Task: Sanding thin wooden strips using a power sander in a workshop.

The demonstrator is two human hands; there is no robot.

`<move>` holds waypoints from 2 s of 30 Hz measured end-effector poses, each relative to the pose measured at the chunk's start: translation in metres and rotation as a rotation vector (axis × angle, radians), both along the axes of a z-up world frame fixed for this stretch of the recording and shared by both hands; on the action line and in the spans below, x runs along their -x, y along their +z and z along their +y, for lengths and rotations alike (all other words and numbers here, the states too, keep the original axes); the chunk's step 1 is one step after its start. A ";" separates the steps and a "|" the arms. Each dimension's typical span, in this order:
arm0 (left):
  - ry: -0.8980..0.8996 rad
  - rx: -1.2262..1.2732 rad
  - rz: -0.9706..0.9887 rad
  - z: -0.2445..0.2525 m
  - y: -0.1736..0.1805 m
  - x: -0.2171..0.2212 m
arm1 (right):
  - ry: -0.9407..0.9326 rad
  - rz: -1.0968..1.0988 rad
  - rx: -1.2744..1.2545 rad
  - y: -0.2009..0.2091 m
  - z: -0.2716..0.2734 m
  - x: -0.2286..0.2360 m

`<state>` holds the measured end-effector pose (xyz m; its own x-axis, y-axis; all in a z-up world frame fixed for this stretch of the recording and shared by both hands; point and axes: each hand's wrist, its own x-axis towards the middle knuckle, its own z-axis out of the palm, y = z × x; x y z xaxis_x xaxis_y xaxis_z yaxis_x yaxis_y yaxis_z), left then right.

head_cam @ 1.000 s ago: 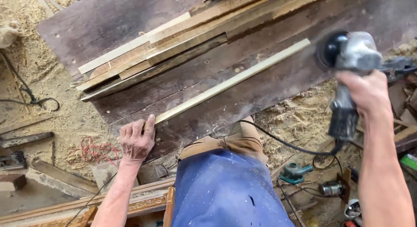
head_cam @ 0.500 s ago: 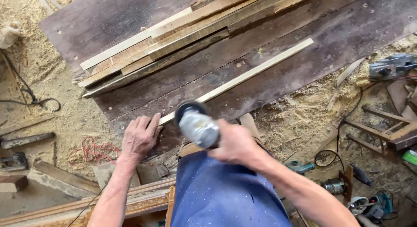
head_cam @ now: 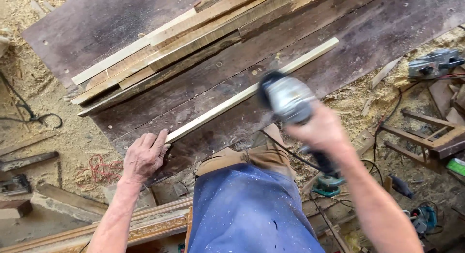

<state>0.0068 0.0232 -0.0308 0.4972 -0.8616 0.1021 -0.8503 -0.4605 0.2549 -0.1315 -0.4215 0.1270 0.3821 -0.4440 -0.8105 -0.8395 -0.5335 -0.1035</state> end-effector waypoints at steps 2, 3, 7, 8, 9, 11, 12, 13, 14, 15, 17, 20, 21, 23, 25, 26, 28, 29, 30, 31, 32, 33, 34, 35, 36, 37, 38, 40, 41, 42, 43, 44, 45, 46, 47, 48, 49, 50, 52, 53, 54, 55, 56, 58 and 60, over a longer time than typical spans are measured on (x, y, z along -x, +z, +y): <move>-0.012 0.019 -0.025 0.000 0.000 -0.001 | -0.285 -0.017 0.080 0.012 -0.050 -0.003; -0.012 0.015 -0.025 0.001 0.000 -0.001 | -0.284 -0.017 0.076 0.019 -0.064 -0.007; -0.074 -0.083 -0.047 0.002 0.006 0.000 | -0.592 -0.171 0.166 0.010 -0.125 0.018; -0.058 -0.092 -0.057 0.001 0.007 0.000 | -0.615 -0.311 0.180 -0.001 -0.142 0.034; -0.055 -0.094 -0.057 0.002 0.007 0.001 | -0.612 -0.312 0.177 0.008 -0.130 0.029; -0.001 -0.055 -0.129 0.006 0.007 0.005 | -0.601 -0.169 0.201 0.027 -0.105 0.023; -0.001 -0.057 -0.128 0.008 0.003 0.007 | -0.601 -0.167 0.200 0.038 -0.079 0.009; 0.018 -0.098 -0.178 0.011 -0.001 0.009 | -0.579 -0.055 0.135 0.049 -0.053 -0.005; 0.037 -0.140 -0.228 0.013 -0.005 0.012 | -0.558 0.056 0.071 0.061 -0.027 -0.018; 0.036 -0.136 -0.231 0.011 -0.003 0.011 | -0.560 0.053 0.074 0.062 -0.003 -0.024; 0.025 -0.107 -0.252 0.006 -0.001 0.012 | -0.130 0.108 -0.197 0.064 0.044 -0.035; -0.021 -0.071 -0.162 -0.001 0.007 0.008 | 0.235 -0.101 -0.303 -0.002 0.102 -0.009; -0.027 -0.066 -0.163 -0.003 0.009 0.007 | 0.229 -0.102 -0.298 -0.002 0.110 -0.013; -0.028 -0.064 -0.143 -0.007 0.014 0.006 | 0.309 -0.116 -0.371 -0.003 0.126 -0.021; -0.036 -0.056 -0.137 -0.005 0.011 0.004 | 0.282 -0.135 -0.314 -0.008 0.109 -0.016; -0.040 -0.053 -0.132 -0.004 0.009 0.004 | 0.259 -0.153 -0.261 -0.011 0.101 -0.013; -0.042 -0.043 -0.140 -0.004 0.008 0.004 | 0.065 -0.019 -0.243 0.027 0.064 -0.031; -0.044 -0.035 -0.150 -0.004 0.008 0.003 | -0.129 0.111 -0.222 0.046 0.046 -0.040; -0.043 -0.036 -0.149 -0.005 0.007 0.003 | -0.128 0.112 -0.223 0.052 0.025 -0.040; -0.040 -0.039 -0.150 -0.004 0.008 0.003 | -0.310 0.109 -0.140 0.057 0.004 -0.040; -0.038 -0.041 -0.151 -0.004 0.008 0.003 | -0.491 0.106 -0.055 0.061 -0.017 -0.039; -0.038 -0.047 -0.154 -0.002 0.004 0.003 | -0.490 0.104 -0.062 0.061 -0.037 -0.035; -0.031 -0.041 -0.124 -0.001 0.000 0.003 | -0.603 0.059 0.064 0.062 -0.057 -0.031; -0.029 -0.033 -0.098 0.001 -0.002 0.000 | -0.723 0.010 0.189 0.063 -0.075 -0.026; -0.032 -0.038 -0.105 0.001 0.018 0.005 | -0.727 0.006 0.182 0.024 -0.113 0.012; 0.036 0.149 -0.022 -0.005 0.034 0.004 | -0.804 -0.252 0.229 -0.010 -0.148 0.053; 0.100 0.337 0.063 -0.012 0.050 0.004 | -0.873 -0.514 0.275 -0.041 -0.176 0.099; 0.481 0.784 0.716 -0.022 0.037 0.038 | -0.885 -0.611 0.252 -0.060 -0.197 0.145; 0.871 1.211 1.394 -0.024 0.030 0.055 | -0.895 -0.704 0.241 -0.071 -0.203 0.171; 0.863 1.198 1.385 -0.072 0.056 0.049 | -0.909 -0.708 0.231 -0.076 -0.196 0.181; 0.743 0.789 1.227 -0.119 0.085 0.049 | -0.918 -0.822 0.175 -0.081 -0.192 0.188; 0.614 0.397 1.043 -0.163 0.120 0.054 | -0.925 -0.935 0.118 -0.086 -0.188 0.194; 0.622 0.393 1.027 -0.194 0.098 0.070 | -0.927 -0.940 0.100 -0.088 -0.180 0.199; 0.734 0.876 1.452 -0.223 0.075 0.085 | -0.933 -0.934 0.078 -0.091 -0.171 0.204; 0.810 1.400 1.845 -0.251 0.049 0.100 | -0.938 -0.925 0.053 -0.095 -0.162 0.208; 0.818 1.401 1.823 -0.279 0.047 0.095 | -0.937 -0.927 0.032 -0.092 -0.153 0.207; 1.068 1.388 2.017 -0.309 0.044 0.092 | -0.853 -0.902 -0.001 -0.085 -0.144 0.210; 1.326 1.354 2.205 -0.338 0.040 0.088 | -0.769 -0.877 -0.034 -0.079 -0.136 0.212; 1.389 1.249 2.270 -0.373 0.047 0.079 | -0.734 -0.895 -0.069 -0.074 -0.123 0.217; 1.431 1.140 2.340 -0.392 0.051 0.073 | -0.700 -0.925 -0.094 -0.070 -0.118 0.219; 1.435 1.147 2.341 -0.393 0.051 0.076 | -0.693 -0.921 -0.095 -0.067 -0.112 0.220; 1.298 0.984 2.307 -0.396 0.052 0.079 | -0.727 -0.907 -0.076 -0.064 -0.107 0.221; 1.162 0.830 2.260 -0.398 0.053 0.082 | -0.760 -0.893 -0.055 -0.060 -0.102 0.223; 0.919 0.600 2.072 -0.347 0.113 0.071 | -0.755 -0.805 0.041 -0.064 -0.092 0.229; 0.674 0.388 1.859 -0.275 0.128 0.064 | -0.756 -0.722 0.146 -0.056 -0.077 0.216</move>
<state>-0.0568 -0.2516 0.0974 0.3669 -0.5916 -0.7179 0.7653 -0.2468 0.5945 -0.3476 -0.4987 0.0708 0.3360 -0.8426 -0.4208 -0.7236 0.0551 -0.6880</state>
